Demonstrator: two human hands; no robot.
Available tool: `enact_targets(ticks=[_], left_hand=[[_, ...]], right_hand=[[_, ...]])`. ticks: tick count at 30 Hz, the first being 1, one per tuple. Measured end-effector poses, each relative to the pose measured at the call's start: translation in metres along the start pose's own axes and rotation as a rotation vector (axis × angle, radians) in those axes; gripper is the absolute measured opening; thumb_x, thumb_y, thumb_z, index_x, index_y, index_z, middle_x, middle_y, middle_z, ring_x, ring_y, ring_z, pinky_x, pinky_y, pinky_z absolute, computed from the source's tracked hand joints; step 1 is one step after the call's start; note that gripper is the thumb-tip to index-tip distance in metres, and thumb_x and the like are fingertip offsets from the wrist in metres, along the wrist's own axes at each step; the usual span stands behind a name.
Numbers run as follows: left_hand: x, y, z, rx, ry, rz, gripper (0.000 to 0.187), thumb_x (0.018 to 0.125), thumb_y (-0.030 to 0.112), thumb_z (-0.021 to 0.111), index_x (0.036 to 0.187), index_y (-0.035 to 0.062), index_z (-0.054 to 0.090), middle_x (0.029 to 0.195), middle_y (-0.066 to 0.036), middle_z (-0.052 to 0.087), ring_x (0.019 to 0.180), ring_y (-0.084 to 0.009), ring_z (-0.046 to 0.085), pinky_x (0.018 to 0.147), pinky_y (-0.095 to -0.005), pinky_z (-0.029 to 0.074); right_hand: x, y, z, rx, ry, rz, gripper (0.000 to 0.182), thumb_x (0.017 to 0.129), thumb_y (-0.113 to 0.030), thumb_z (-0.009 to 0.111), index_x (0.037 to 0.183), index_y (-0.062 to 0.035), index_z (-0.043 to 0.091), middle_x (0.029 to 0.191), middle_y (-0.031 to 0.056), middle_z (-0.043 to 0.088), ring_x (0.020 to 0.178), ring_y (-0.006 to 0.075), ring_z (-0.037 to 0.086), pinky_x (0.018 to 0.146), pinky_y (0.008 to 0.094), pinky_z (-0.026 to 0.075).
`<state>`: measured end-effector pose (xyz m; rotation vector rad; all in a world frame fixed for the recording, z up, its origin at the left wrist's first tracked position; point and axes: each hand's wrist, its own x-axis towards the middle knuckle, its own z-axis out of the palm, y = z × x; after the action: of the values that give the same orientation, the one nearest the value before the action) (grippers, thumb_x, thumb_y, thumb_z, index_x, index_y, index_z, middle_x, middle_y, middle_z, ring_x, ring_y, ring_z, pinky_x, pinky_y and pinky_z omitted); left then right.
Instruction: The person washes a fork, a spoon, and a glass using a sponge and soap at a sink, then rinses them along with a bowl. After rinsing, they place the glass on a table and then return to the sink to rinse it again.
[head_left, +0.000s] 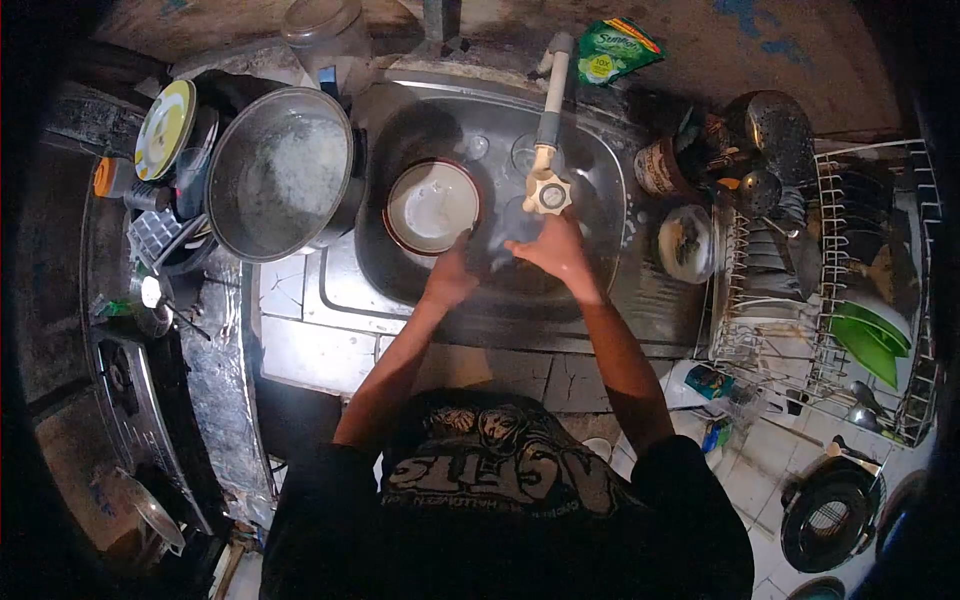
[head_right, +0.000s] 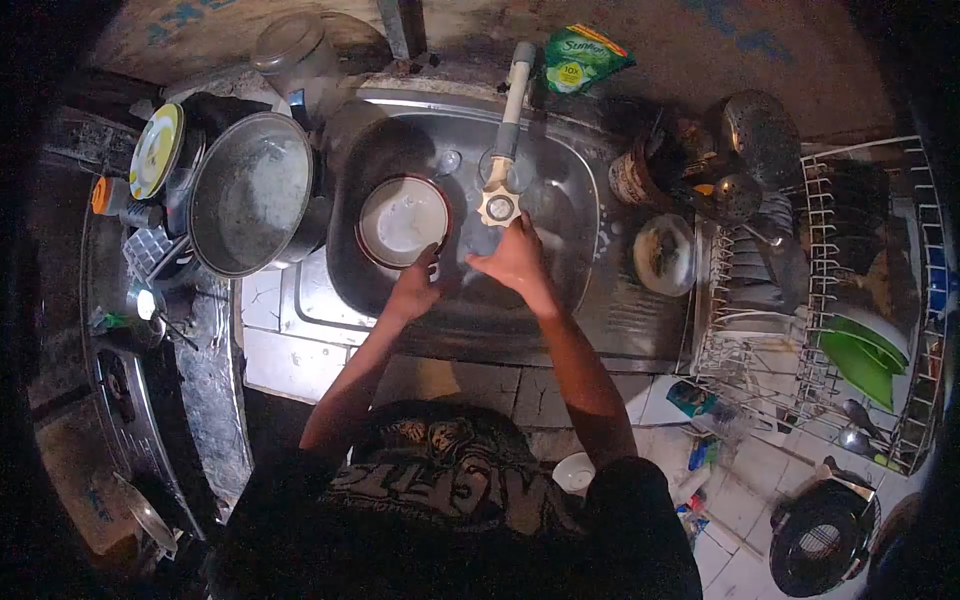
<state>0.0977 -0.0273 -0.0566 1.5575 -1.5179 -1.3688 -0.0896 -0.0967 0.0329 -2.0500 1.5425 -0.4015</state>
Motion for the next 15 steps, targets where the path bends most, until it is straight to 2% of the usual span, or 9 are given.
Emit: enact_targets(ticks=[4,6,10,13,15], left_hand=[[0.004,0.002,-0.002,0.061,0.059,0.098,0.079,0.073,0.013,0.072,0.138,-0.0044,0.029,0.134,-0.024,0.044,0.122,-0.0312,0.047,0.098,-0.0382,0.043],[-0.001,0.031,-0.015,0.109,-0.037,-0.047,0.078,0.074,0.012,0.072,0.137,-0.0038,0.030,0.135,-0.023,0.044,0.125,-0.0297,0.045,0.100,-0.0370,0.041],[0.000,0.010,-0.014,0.056,0.000,0.019,0.082,0.071,0.015,0.074,0.137,-0.0037,0.030,0.134,-0.023,0.044,0.126,-0.0306,0.043,0.102,-0.0365,0.038],[-0.005,0.030,-0.024,0.083,-0.026,-0.049,0.085,0.068,0.017,0.076,0.137,-0.0037,0.031,0.134,-0.023,0.044,0.126,-0.0320,0.042,0.104,-0.0368,0.035],[-0.008,0.038,-0.029,0.096,-0.085,-0.027,0.088,0.066,0.017,0.078,0.137,-0.0043,0.031,0.134,-0.024,0.044,0.127,-0.0321,0.041,0.105,-0.0371,0.035]], right_hand=[[0.002,-0.009,-0.007,-0.082,0.037,0.064,0.073,0.060,-0.025,0.081,0.121,-0.0024,0.047,0.115,0.0190,0.052,0.104,0.0349,0.054,0.089,0.0410,0.045],[0.007,-0.007,-0.010,0.204,-0.076,0.020,0.069,0.060,-0.029,0.082,0.113,0.0026,0.052,0.111,0.0178,0.056,0.106,0.0293,0.056,0.088,0.0385,0.046],[0.011,-0.005,-0.010,0.209,-0.104,-0.057,0.071,0.059,-0.028,0.084,0.114,0.0029,0.051,0.110,0.0151,0.056,0.101,0.0262,0.058,0.084,0.0365,0.048],[0.010,-0.005,-0.006,0.202,-0.118,-0.018,0.074,0.058,-0.026,0.085,0.116,0.0030,0.050,0.110,0.0139,0.056,0.099,0.0258,0.059,0.081,0.0353,0.049],[0.009,-0.006,-0.005,0.349,-0.198,0.097,0.078,0.057,-0.025,0.086,0.119,0.0037,0.049,0.111,0.0139,0.055,0.099,0.0254,0.058,0.082,0.0354,0.048]])
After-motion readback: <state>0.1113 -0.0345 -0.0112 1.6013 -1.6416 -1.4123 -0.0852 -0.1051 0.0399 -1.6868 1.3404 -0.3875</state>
